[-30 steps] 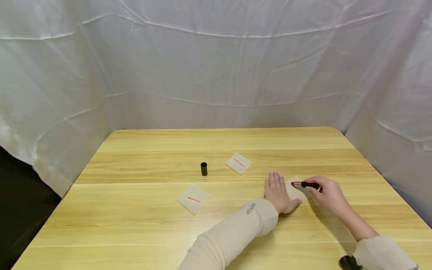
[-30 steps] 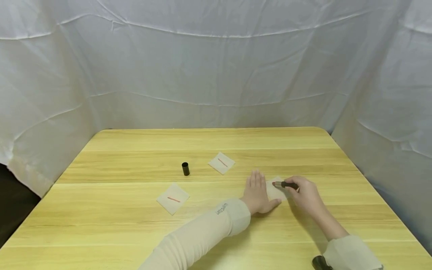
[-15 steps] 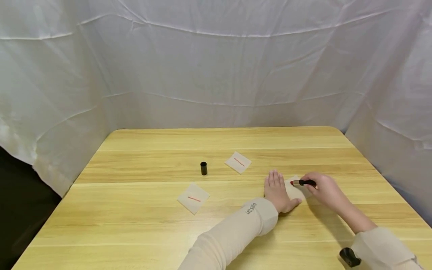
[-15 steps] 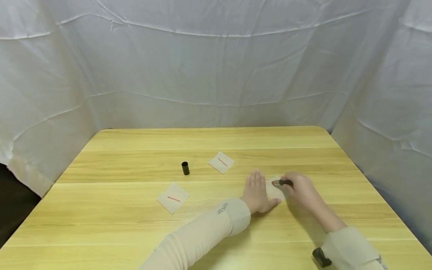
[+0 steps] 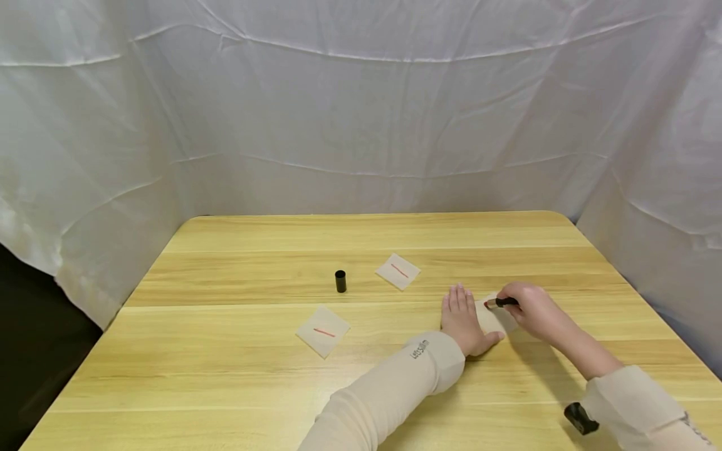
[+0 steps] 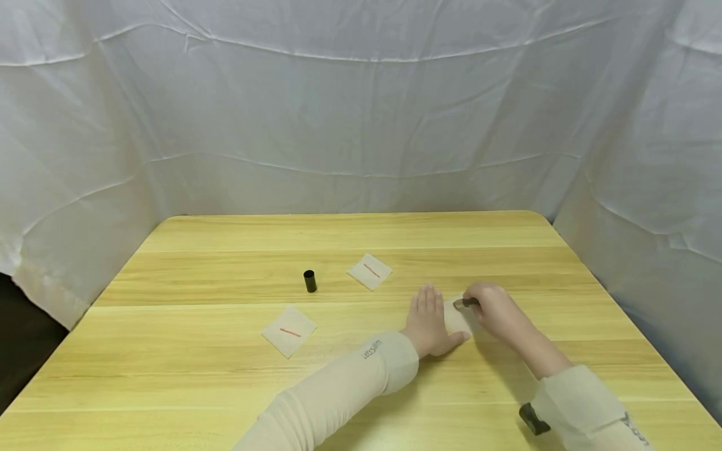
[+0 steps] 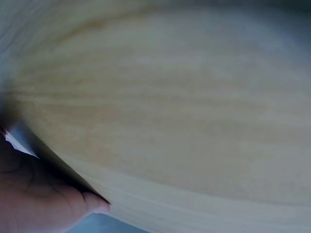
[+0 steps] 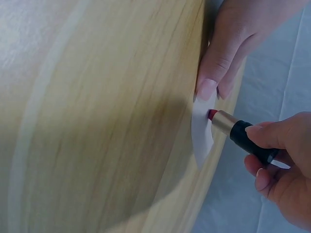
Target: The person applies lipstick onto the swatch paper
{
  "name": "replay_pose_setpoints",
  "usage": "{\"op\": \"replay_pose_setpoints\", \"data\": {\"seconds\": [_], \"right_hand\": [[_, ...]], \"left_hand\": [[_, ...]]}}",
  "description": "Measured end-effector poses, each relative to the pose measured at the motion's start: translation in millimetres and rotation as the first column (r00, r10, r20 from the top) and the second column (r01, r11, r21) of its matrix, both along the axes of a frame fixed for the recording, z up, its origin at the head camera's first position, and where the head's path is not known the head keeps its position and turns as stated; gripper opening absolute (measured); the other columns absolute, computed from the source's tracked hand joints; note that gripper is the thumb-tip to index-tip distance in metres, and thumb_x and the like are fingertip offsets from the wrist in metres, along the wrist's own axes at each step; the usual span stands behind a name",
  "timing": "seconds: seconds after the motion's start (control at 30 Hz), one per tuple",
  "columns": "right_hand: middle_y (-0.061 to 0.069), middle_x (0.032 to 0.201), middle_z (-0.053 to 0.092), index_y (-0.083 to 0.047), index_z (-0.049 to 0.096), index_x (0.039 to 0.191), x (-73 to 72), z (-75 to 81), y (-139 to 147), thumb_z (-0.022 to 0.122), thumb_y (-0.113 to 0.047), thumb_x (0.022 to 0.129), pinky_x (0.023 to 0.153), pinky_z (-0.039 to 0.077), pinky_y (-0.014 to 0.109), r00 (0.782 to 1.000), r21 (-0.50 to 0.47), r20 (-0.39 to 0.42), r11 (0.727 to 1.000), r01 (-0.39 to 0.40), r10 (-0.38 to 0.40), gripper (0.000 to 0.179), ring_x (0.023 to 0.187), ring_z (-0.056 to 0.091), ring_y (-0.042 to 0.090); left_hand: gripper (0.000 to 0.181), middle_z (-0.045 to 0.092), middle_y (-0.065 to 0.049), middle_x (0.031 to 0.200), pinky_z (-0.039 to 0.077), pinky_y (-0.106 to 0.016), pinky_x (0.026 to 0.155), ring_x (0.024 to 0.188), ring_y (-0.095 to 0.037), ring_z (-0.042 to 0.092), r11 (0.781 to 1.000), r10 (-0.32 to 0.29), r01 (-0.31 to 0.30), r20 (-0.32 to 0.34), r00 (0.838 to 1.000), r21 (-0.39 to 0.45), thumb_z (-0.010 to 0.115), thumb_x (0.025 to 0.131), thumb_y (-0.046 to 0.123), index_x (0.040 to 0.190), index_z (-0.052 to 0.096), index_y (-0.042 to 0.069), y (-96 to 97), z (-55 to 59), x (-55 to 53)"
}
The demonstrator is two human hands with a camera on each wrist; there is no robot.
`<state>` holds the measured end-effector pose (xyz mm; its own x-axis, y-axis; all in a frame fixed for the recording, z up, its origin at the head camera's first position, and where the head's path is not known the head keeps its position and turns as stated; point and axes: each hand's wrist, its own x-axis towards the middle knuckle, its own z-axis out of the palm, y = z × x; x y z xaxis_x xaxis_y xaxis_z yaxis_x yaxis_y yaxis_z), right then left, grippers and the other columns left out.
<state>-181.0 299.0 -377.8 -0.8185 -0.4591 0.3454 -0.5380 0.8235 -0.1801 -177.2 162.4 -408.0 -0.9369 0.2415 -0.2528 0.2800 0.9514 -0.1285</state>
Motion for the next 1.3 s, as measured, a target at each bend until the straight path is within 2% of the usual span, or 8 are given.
{"op": "replay_pose_setpoints", "data": {"seconds": [0.23, 0.5, 0.7, 0.83, 1.2, 1.3], "right_hand": [[0.011, 0.076, 0.065, 0.001, 0.066, 0.077, 0.0, -0.1, 0.0, 0.069, 0.013, 0.07, 0.061, 0.053, 0.039, 1.0, -0.004, 0.0, 1.0, -0.005, 0.005, 0.014, 0.07, 0.063, 0.029], [0.011, 0.075, 0.065, 0.001, 0.066, 0.077, 0.3, 2.7, -1.4, 0.068, 0.013, 0.07, 0.062, 0.054, 0.039, 1.0, 0.006, 0.013, 1.0, 0.0, 0.0, 0.014, 0.07, 0.063, 0.028], [0.01, 0.075, 0.065, 0.001, 0.066, 0.076, 3.1, 4.8, -0.3, 0.07, 0.013, 0.069, 0.061, 0.053, 0.039, 0.999, 0.019, 0.035, 1.0, 0.006, -0.007, 0.015, 0.07, 0.063, 0.028], [0.009, 0.073, 0.065, 0.0, 0.066, 0.076, 5.2, 4.8, 1.2, 0.071, 0.012, 0.067, 0.06, 0.053, 0.037, 1.0, 0.025, 0.021, 1.0, -0.005, 0.005, 0.015, 0.068, 0.063, 0.027], [0.008, 0.073, 0.065, 0.0, 0.066, 0.075, 13.6, 2.7, 5.6, 0.072, 0.013, 0.066, 0.059, 0.054, 0.034, 1.0, 0.022, 0.023, 1.0, -0.012, 0.012, 0.017, 0.068, 0.063, 0.025], [0.006, 0.072, 0.065, -0.002, 0.066, 0.074, 16.8, 2.2, 7.0, 0.073, 0.012, 0.064, 0.058, 0.053, 0.033, 1.0, 0.027, -0.005, 1.0, -0.014, 0.014, 0.018, 0.066, 0.063, 0.024]], "left_hand": [[0.091, 0.002, 0.01, 0.157, 0.01, -0.022, 0.116, 0.144, -0.006, 0.003, 1.0, -0.002, 0.002, 0.001, 1.0, -0.029, 0.015, 0.078, 0.083, 0.149, 0.004, 0.028, 1.0, 0.6, -0.8], [0.092, -0.002, 0.009, 0.157, 0.008, -0.022, 0.116, 0.144, -0.007, -0.001, 0.999, 0.002, -0.002, 0.007, 1.0, -0.035, 0.012, 0.077, 0.084, 0.15, 0.001, 0.027, 4.6, -8.9, -6.2], [0.093, 0.0, 0.007, 0.158, 0.009, -0.023, 0.116, 0.144, -0.008, 0.001, 0.999, -0.008, 0.008, 0.004, 1.0, -0.034, 0.013, 0.078, 0.083, 0.15, 0.003, 0.026, 2.8, -5.4, -4.0], [0.092, 0.001, 0.008, 0.157, 0.01, -0.022, 0.116, 0.144, -0.007, 0.002, 0.999, -0.015, 0.015, 0.007, 1.0, -0.044, 0.013, 0.078, 0.083, 0.15, 0.003, 0.027, 0.4, -0.9, -1.5], [0.092, 0.0, 0.01, 0.157, 0.009, -0.022, 0.116, 0.144, -0.008, 0.001, 0.999, -0.012, 0.012, 0.003, 1.0, -0.038, 0.013, 0.077, 0.084, 0.149, 0.002, 0.028, 1.1, -2.7, -1.0], [0.092, -0.002, 0.009, 0.157, 0.008, -0.022, 0.116, 0.144, -0.008, 0.0, 0.999, -0.012, 0.012, 0.002, 1.0, -0.046, 0.012, 0.077, 0.084, 0.15, 0.001, 0.027, 1.9, -4.5, -2.2]]}}
